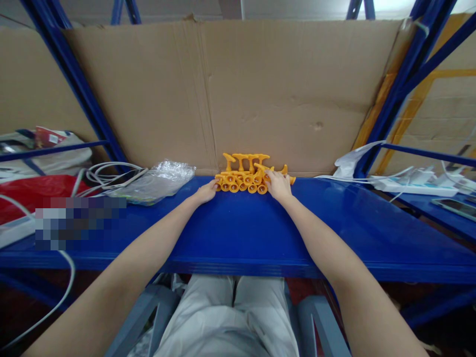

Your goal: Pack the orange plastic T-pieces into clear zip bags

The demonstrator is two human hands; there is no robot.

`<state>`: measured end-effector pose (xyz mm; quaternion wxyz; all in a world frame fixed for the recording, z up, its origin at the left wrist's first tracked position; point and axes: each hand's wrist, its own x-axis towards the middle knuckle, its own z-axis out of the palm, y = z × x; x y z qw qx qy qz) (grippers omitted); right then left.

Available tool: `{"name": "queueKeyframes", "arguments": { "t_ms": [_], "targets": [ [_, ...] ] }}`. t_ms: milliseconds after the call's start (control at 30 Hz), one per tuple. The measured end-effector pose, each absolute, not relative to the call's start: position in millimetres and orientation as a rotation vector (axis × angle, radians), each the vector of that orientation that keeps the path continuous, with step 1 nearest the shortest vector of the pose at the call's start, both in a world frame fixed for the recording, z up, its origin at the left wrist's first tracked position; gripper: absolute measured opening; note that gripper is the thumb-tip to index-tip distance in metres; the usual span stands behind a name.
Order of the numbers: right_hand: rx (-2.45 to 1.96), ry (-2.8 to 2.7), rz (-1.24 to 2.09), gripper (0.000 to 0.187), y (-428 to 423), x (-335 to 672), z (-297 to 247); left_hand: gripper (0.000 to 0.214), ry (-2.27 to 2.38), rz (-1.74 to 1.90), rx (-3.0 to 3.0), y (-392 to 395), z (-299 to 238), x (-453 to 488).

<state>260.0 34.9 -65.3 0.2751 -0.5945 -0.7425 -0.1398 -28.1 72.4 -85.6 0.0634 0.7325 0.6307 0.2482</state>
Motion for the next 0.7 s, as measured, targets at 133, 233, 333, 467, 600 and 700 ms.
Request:
{"name": "queueKeyframes", "arguments": {
  "t_ms": [133,233,333,467,600,700],
  "targets": [
    [-1.627,-2.036,-0.311,0.048,35.5,260.5,-66.6,0.046,1.921,0.760,2.186,73.9,-86.2,-27.3],
    [-1.622,-2.058,-0.301,0.049,35.7,261.2,-68.1,0.046,1.932,0.743,2.182,72.4,-83.9,-25.0],
    [-1.591,-2.063,-0.303,0.048,35.9,261.1,-68.9,0.048,1.945,0.716,2.191,71.2,-81.6,-22.9],
    [-1.629,-2.028,-0.240,0.047,35.9,260.6,-66.9,0.048,1.956,0.665,2.239,71.7,-79.0,-21.0],
    [-1.653,-1.990,-0.199,0.043,35.5,261.5,-63.9,0.047,1.982,0.521,2.319,71.7,-71.7,-19.4],
    [-1.658,-1.990,-0.208,0.042,34.0,261.9,-63.1,0.050,1.996,0.343,2.408,70.1,-63.2,-18.1]
  ]
}}
